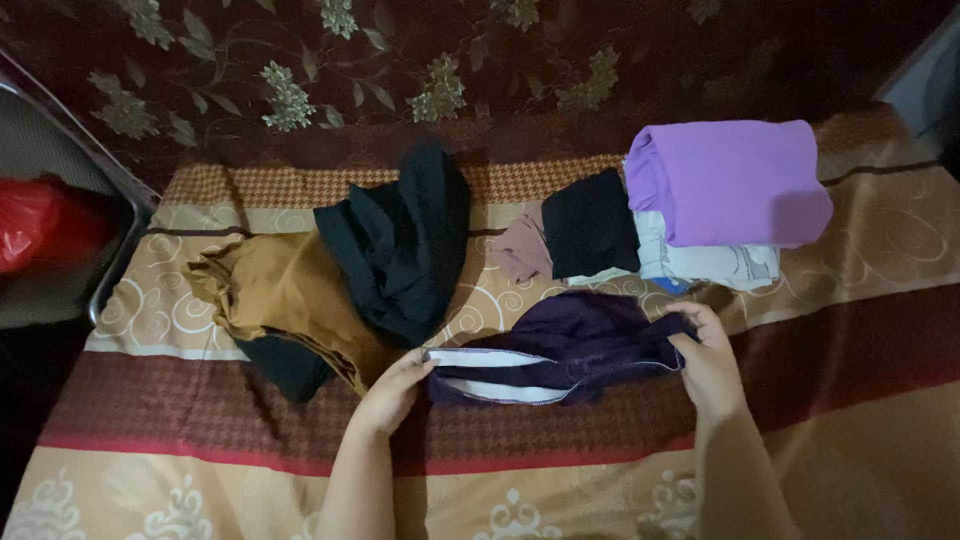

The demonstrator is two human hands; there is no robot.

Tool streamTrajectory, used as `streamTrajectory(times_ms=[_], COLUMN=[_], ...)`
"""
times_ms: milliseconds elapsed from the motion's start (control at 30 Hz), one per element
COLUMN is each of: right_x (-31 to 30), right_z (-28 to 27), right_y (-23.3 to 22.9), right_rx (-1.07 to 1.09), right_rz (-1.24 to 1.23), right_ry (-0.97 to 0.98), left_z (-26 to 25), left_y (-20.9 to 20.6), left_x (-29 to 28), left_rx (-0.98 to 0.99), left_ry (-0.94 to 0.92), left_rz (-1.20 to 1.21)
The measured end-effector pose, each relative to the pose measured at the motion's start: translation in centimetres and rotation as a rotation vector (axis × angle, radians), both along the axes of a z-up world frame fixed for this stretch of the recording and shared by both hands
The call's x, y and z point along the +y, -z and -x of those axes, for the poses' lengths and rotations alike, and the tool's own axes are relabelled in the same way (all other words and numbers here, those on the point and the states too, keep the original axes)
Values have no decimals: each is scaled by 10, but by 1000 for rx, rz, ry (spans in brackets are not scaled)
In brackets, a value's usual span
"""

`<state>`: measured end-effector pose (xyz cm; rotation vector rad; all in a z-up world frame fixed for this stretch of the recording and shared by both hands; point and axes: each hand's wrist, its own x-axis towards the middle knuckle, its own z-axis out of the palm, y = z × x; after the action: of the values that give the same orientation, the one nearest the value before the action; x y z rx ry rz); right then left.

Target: Folding various items of clothing on a bed.

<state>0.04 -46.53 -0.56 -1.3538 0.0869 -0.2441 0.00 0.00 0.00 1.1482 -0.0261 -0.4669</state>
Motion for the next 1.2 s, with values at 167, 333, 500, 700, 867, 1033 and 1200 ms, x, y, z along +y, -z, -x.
streamTrajectory(times_ms=[167,333,500,700,867,1033,1200], right_x=[-12,-14,-19,-23,-27,-41,-49], right_z=[-5,4,15,22,22,13,10], right_y=[14,-5,-15,-30,-29,-9,1], right_rx=[30,43,35,56,58,56,-219], right_rz=[-17,131,838,813,813,741,295], right_ry=[36,167,423,395,392,333,-112], left_z=[-4,-11,12,21,16,9,10], left_y=[28,41,-40,-64,-45,-30,-2], left_x=[12,19,-6,-3,14,29,56], left_rx=[-85,-369,-666,-720,-716,-968,-686], left_ry=[-56,-305,-652,-662,-643,-462,-273], left_rz=[-115,-515,-975,-1259,-1211,-967,-318])
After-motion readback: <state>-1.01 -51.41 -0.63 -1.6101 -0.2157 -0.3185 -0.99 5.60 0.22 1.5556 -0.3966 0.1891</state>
